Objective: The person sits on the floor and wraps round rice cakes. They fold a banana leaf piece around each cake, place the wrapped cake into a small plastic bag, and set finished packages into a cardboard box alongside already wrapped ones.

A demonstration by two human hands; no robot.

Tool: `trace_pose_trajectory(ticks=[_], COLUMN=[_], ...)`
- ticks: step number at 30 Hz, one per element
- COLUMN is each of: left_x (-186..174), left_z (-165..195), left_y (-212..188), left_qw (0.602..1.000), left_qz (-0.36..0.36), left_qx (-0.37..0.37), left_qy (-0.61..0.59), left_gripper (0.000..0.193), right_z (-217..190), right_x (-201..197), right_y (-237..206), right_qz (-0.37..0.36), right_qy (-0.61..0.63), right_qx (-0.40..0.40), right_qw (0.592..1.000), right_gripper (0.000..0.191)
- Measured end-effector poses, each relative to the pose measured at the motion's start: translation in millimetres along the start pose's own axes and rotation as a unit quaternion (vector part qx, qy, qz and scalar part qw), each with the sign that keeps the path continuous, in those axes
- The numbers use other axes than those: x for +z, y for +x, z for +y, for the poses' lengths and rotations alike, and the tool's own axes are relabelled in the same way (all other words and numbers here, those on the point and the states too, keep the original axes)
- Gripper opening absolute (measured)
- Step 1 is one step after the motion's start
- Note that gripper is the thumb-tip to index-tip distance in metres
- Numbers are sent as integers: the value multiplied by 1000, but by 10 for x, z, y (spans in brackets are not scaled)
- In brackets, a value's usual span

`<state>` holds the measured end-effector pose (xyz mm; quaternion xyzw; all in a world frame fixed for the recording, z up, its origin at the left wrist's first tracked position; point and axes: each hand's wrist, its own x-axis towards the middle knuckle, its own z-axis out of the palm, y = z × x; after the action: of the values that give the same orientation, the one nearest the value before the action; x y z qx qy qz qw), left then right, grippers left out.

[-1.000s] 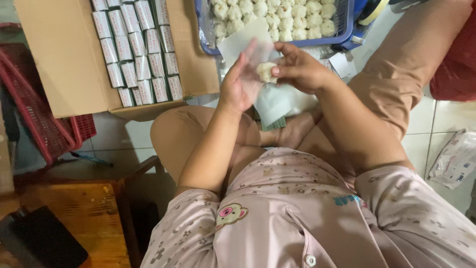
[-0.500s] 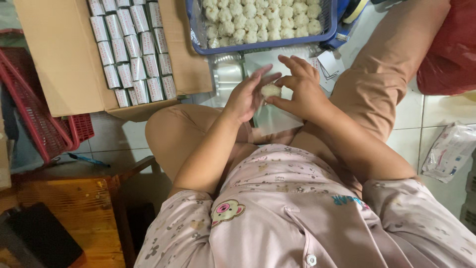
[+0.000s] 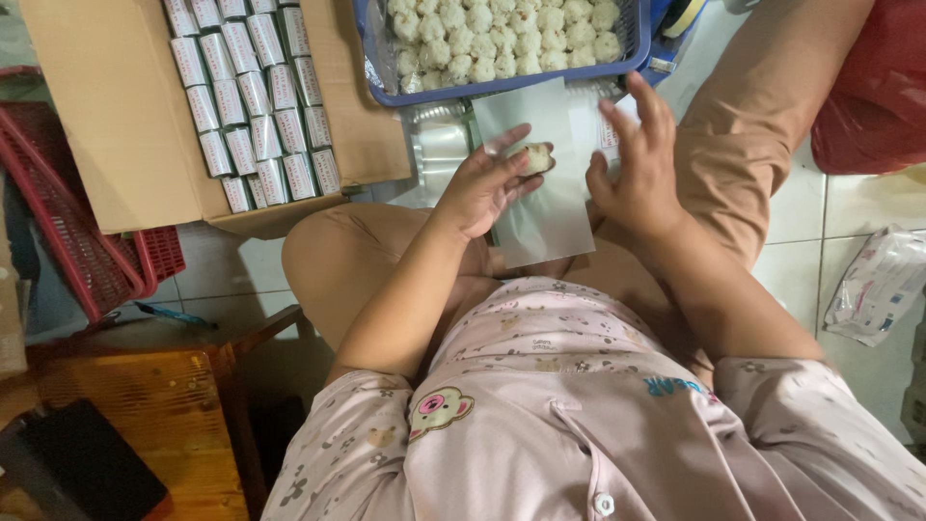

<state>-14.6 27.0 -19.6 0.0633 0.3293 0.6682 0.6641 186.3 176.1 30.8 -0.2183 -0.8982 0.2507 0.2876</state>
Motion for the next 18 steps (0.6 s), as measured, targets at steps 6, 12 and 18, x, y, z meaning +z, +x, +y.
trace_pose_trajectory(ticks=[6, 12, 18], left_x=[12, -23, 45], left_z=[82, 94, 193], left_y=[-20, -95, -208], left_qw=[1000, 986, 980], left_qz=[-24, -139, -122], left_qx=[-1, -43, -122], left_qy=[4, 79, -98], left_gripper=[67, 57, 54], right_z=[-415, -511, -523], right_x=[-173, -220, -102], right_y=[-243, 307, 320], right_qz=[-32, -38, -83], right_qy=[-84, 123, 376], right_qx=[-282, 17, 427], right_qw=[955, 992, 818], right_gripper=[33, 19, 19])
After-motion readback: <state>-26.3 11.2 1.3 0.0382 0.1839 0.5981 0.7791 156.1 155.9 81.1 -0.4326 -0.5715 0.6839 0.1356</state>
